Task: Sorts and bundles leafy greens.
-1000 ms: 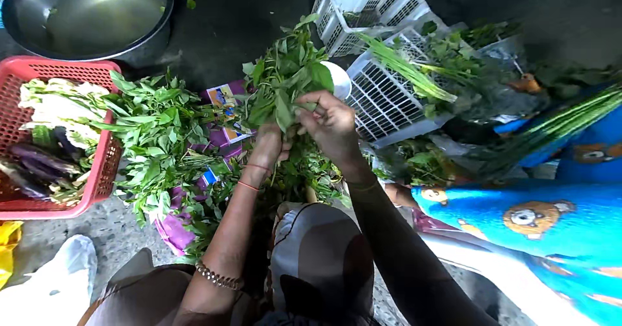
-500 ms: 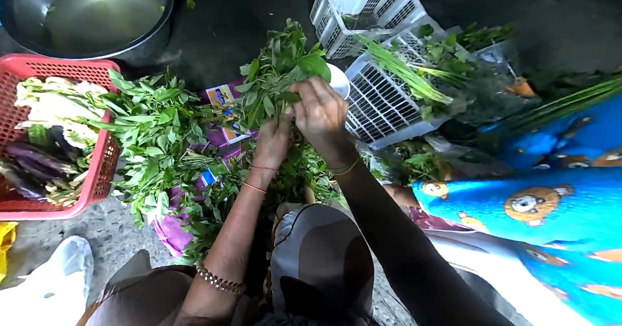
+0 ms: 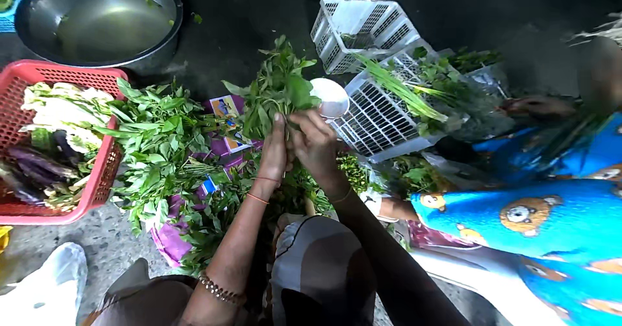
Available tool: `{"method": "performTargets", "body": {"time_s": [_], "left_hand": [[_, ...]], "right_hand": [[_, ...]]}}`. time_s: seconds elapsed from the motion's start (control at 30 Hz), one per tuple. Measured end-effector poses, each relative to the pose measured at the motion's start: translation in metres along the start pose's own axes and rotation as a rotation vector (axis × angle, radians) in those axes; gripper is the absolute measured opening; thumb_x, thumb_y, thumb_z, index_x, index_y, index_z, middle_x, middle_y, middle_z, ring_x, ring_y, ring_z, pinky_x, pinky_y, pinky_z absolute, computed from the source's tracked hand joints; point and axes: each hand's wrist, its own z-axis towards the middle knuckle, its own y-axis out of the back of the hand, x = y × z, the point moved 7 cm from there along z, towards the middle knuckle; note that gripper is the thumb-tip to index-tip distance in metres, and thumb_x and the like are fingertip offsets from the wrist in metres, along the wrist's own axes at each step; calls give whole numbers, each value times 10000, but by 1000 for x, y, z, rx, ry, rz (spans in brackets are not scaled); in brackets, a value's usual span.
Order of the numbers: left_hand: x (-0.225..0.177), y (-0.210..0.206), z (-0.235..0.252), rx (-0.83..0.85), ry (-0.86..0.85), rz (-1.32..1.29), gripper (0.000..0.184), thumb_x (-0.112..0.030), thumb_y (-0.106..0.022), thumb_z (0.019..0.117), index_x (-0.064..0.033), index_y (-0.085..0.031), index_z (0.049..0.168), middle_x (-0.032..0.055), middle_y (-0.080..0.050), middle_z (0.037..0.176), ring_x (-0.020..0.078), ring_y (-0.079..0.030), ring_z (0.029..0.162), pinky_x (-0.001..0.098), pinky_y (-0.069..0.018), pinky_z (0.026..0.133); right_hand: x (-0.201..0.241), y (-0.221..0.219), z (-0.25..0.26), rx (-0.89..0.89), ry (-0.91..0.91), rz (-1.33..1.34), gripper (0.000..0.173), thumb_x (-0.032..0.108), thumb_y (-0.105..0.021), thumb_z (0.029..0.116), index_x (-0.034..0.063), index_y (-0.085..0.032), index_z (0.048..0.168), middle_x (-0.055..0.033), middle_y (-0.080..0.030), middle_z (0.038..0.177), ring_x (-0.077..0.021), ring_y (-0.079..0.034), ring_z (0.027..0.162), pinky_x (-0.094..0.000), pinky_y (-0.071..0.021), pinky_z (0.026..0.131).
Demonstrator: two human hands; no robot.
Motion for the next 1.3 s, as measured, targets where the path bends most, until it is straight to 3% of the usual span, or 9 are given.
{"method": "performTargets", "body": {"time_s": [0.13,0.23,0.3,0.37,0.47,0.67,0.77,1.07,1.3], "left_hand": [[1,0,1,-34,-32,23,687,-717,-184,1020,-146,-499,803,-17,-383,509,80,-339,381,208,-307,371],[-5,10,5,-109,-196,340,741,-697,-129,1034,-131,-607,1046,34,-465,655,155,-437,509,310,-411,465],[-14,15,4,-176,-329,546,683,-592,-214,1084,-61,-639,1145,88,-530,725,223,-520,595,415,-483,564],[-16,13,4,-221,-388,618,558,-524,-371,1091,-49,-660,1051,81,-537,709,211,-516,587,419,-469,575],[-21,4,2,-154,-437,610,339,-338,-618,1037,-33,-668,1176,109,-663,846,194,-617,699,407,-536,671],[-17,-2,5,-21,-300,232,413,-335,-385,1121,-68,-630,922,-21,-512,600,51,-418,456,204,-373,433],[-15,-2,0,31,-185,18,436,-347,-231,1139,-109,-554,967,-41,-491,610,13,-383,433,153,-341,401],[-9,-16,2,115,-268,-20,472,-394,-262,1130,-106,-542,881,-26,-452,562,37,-381,423,171,-344,404],[-11,-15,3,77,-203,-102,354,-388,-345,1124,-126,-540,987,-27,-447,614,33,-350,415,161,-328,377]], "right_hand": [[-1,3,2,15,13,28,186,18,-621,924,-9,-744,1061,-159,-686,1014,-208,-653,724,-345,-559,614],[-10,26,-2,-40,45,112,152,117,-622,873,26,-737,910,-139,-679,964,-252,-653,912,-389,-556,783],[-19,42,-1,-25,-37,225,252,149,-622,847,29,-733,1039,-149,-622,1158,-247,-584,1096,-384,-502,913],[-18,56,6,-44,-107,193,348,153,-630,884,62,-707,1211,-112,-588,1201,-142,-599,977,-249,-529,758],[-2,62,23,4,-104,5,439,114,-682,929,77,-629,1363,-134,-595,1083,-173,-582,741,-316,-503,578],[-10,58,21,-30,-170,107,498,52,-672,929,67,-559,1414,-130,-633,1185,-194,-660,909,-350,-583,752],[-16,49,9,-119,-253,265,272,134,-661,985,78,-577,1238,-49,-633,946,-76,-604,671,-212,-524,547],[-20,36,5,-103,-472,449,122,190,-667,989,102,-590,1024,-25,-607,692,-98,-511,433,-234,-441,375],[-24,30,1,-66,-474,783,59,156,-637,1019,97,-635,1009,-17,-728,867,-46,-605,528,-172,-504,441]]}}
